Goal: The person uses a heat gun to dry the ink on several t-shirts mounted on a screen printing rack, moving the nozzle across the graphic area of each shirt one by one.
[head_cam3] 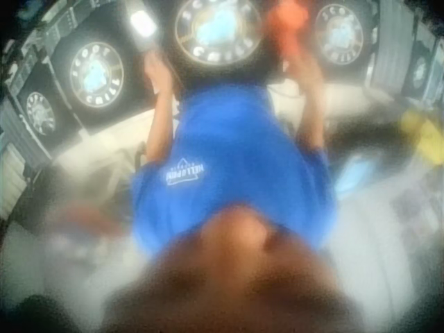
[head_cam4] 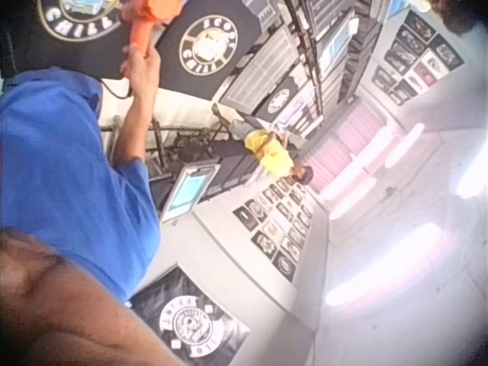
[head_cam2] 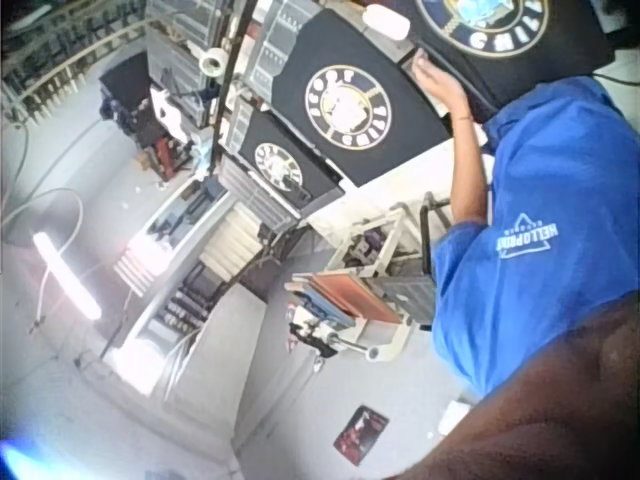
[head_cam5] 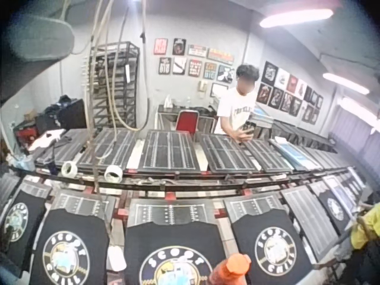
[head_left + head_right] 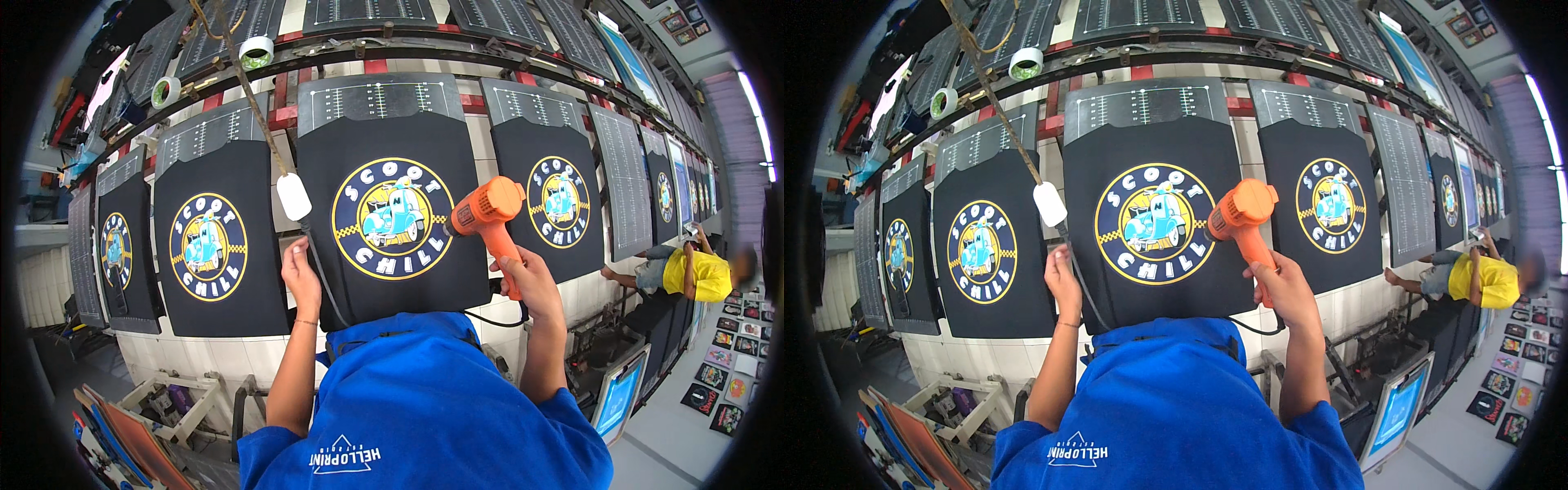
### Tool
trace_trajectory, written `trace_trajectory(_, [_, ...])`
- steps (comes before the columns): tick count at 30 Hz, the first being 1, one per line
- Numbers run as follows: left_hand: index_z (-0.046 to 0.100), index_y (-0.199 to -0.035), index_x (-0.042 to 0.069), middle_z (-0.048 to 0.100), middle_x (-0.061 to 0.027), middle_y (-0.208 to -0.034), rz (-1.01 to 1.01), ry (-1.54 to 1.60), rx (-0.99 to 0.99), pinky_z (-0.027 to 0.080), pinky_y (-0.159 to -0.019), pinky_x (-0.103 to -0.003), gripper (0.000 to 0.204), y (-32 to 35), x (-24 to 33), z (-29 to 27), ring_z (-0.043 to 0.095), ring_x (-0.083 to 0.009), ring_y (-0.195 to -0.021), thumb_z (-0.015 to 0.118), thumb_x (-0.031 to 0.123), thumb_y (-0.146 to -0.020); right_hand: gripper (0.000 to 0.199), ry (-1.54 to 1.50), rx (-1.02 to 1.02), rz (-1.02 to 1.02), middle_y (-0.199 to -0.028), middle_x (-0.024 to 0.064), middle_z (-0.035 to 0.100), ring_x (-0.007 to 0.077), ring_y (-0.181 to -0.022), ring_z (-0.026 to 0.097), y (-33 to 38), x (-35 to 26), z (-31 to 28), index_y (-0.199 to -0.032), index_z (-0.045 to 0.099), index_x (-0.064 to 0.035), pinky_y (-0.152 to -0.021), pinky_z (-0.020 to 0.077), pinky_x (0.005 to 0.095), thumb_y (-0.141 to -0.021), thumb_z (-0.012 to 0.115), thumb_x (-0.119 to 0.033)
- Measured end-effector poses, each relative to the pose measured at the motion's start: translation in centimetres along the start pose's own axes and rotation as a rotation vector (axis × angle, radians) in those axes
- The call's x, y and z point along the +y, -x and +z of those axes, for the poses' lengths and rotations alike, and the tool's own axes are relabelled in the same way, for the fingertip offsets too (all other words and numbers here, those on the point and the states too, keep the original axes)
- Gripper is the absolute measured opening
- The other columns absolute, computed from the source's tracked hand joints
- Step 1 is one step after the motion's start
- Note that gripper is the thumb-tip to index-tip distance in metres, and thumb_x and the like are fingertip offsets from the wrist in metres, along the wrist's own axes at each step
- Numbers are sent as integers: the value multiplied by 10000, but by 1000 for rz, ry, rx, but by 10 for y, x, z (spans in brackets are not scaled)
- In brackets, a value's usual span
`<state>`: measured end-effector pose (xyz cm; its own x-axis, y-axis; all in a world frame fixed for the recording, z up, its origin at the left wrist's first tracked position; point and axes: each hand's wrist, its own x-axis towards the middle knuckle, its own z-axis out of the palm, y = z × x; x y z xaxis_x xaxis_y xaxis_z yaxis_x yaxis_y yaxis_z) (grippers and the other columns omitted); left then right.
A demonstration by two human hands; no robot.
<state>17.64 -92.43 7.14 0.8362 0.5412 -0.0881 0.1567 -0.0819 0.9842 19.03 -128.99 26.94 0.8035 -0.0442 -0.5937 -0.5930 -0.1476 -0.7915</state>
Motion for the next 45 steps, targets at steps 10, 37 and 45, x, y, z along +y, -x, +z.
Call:
trace_trajectory(10, [622,-967,-30,583,-73,-774,-86,-76,-300,471,-706,-299,559,70,19,-25,565,-152,-748,280,398,-1074,320,-50,-140,-37,-840,51,630,74,-538,543,-11,11,2,-1139,566,54,-495,452,231,-933,600,-188])
trace_trajectory(37, [528,-842,46,472,-6,-611,-410,291,-359,447,-562,-278,444,61,47,-31,466,-126,-530,388,405,-1062,288,113,-120,-76,-815,23,599,56,-541,531,-44,-24,-31,-1113,574,31,-530,490,229,-928,592,-189])
trace_trajectory(45, [505,-772,-14,490,-55,-652,-86,-453,234,400,-590,-338,396,68,8,-93,451,-145,-629,472,279,-1037,247,47,-104,-155,-802,25,601,65,-529,542,-56,-17,-25,-1068,583,21,-481,436,229,-920,597,-176])
